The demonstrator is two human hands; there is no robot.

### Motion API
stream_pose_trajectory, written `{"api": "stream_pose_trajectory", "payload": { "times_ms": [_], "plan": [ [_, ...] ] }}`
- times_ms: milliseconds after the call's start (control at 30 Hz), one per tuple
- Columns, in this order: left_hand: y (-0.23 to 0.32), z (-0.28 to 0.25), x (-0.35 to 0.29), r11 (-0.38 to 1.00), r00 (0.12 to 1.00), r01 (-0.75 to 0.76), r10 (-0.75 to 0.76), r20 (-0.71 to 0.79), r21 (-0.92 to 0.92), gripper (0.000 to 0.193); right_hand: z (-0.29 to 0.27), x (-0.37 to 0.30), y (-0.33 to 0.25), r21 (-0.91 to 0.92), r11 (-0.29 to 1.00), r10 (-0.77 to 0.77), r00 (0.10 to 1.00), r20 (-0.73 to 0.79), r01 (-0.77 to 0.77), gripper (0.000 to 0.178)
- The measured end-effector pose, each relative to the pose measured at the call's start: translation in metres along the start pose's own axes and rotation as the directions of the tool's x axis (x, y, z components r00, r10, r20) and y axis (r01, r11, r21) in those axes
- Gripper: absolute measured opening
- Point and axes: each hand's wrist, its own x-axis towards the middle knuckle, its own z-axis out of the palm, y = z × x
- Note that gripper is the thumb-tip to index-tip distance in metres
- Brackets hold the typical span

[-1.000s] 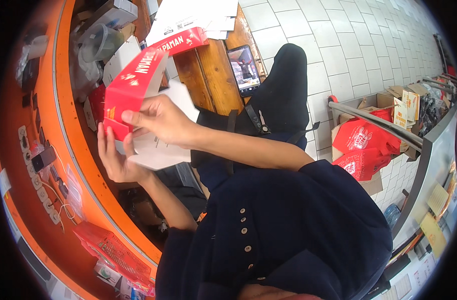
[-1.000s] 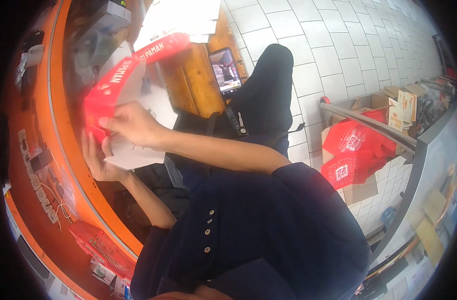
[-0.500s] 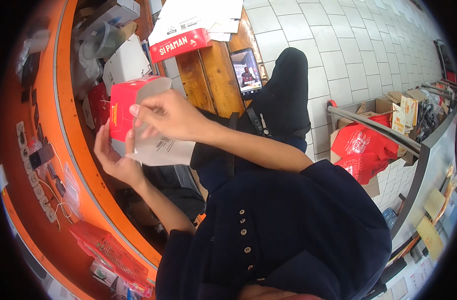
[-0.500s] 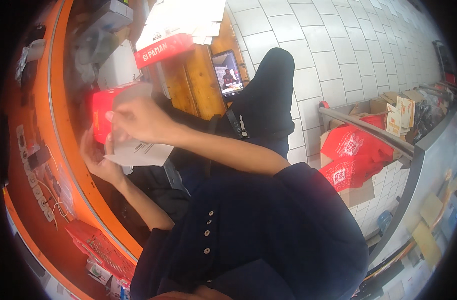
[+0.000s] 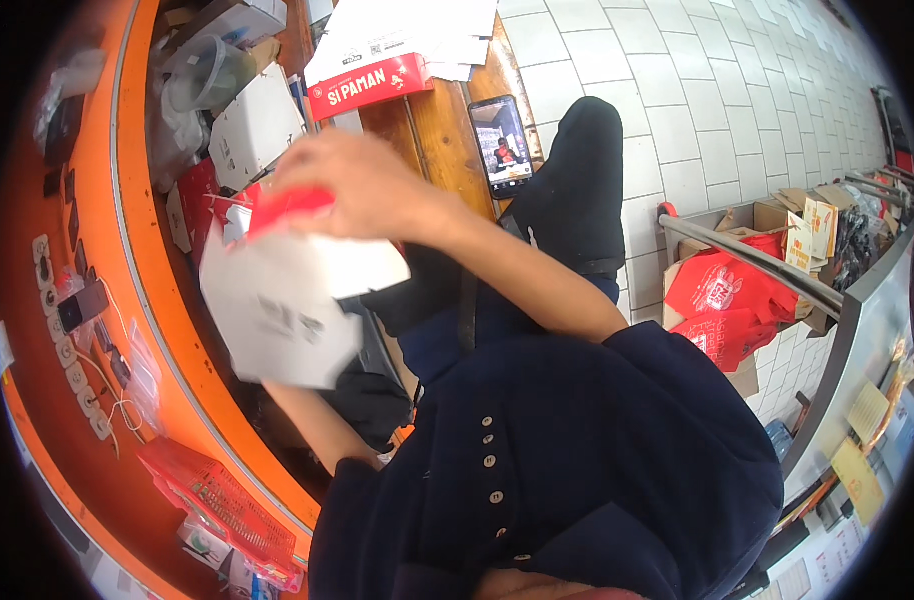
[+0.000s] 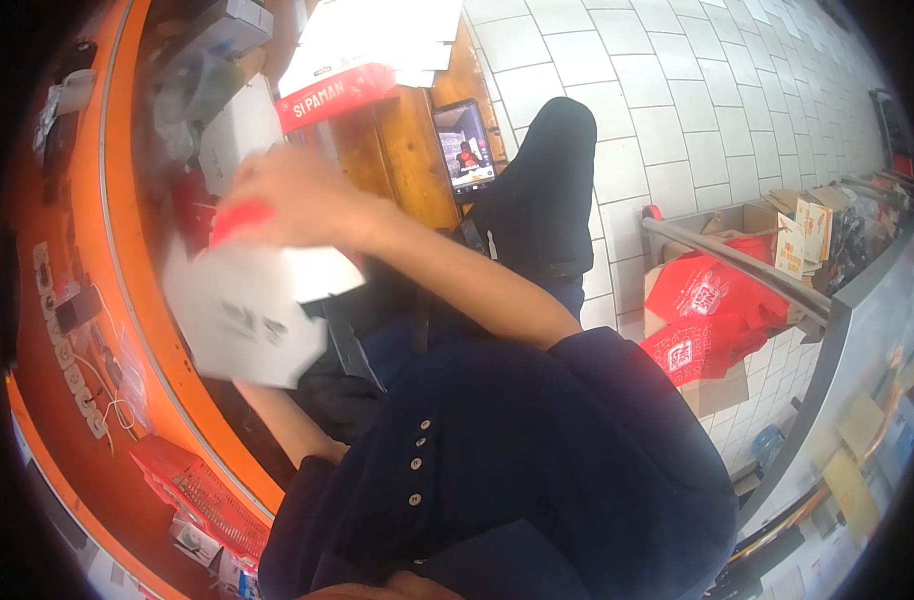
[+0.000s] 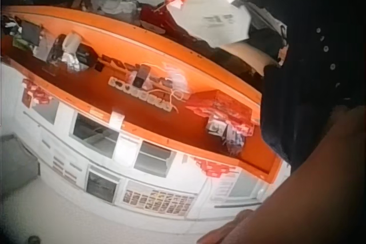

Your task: The person assembles cardboard food boxes by hand, folding the flaps of flat red and white cardboard sheets into shape and stacking them on a bench.

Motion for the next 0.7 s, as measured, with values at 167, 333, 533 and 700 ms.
{"api": "stream_pose_trajectory", "payload": {
  "times_ms": [167, 333, 533, 700],
  "plan": [
    [-0.065, -0.009, -0.002, 0.867, 0.941, -0.306, 0.214, 0.262, 0.393, 0.127, -0.030, 0.007, 0.044, -0.072, 0.989, 0.102, 0.943, -0.317, -0.131, 0.045],
    [-0.040, 0.054, 0.039, 0.952, 0.948, -0.304, 0.298, 0.109, 0.046, 0.132, -0.042, 0.016, 0.061, 0.266, 0.930, 0.307, 0.935, -0.178, -0.254, 0.053],
    [-0.021, 0.052, 0.142, 0.929, 0.892, -0.322, 0.362, 0.272, -0.182, 0.090, -0.102, 0.050, 0.055, 0.280, 0.890, 0.416, 0.892, -0.177, -0.359, 0.040],
    [-0.022, 0.102, 0.206, 0.950, 0.902, -0.300, 0.313, 0.298, -0.091, 0.069, -0.126, 0.051, 0.077, 0.117, 0.906, 0.422, 0.841, -0.339, -0.407, 0.055]
  ]
}}
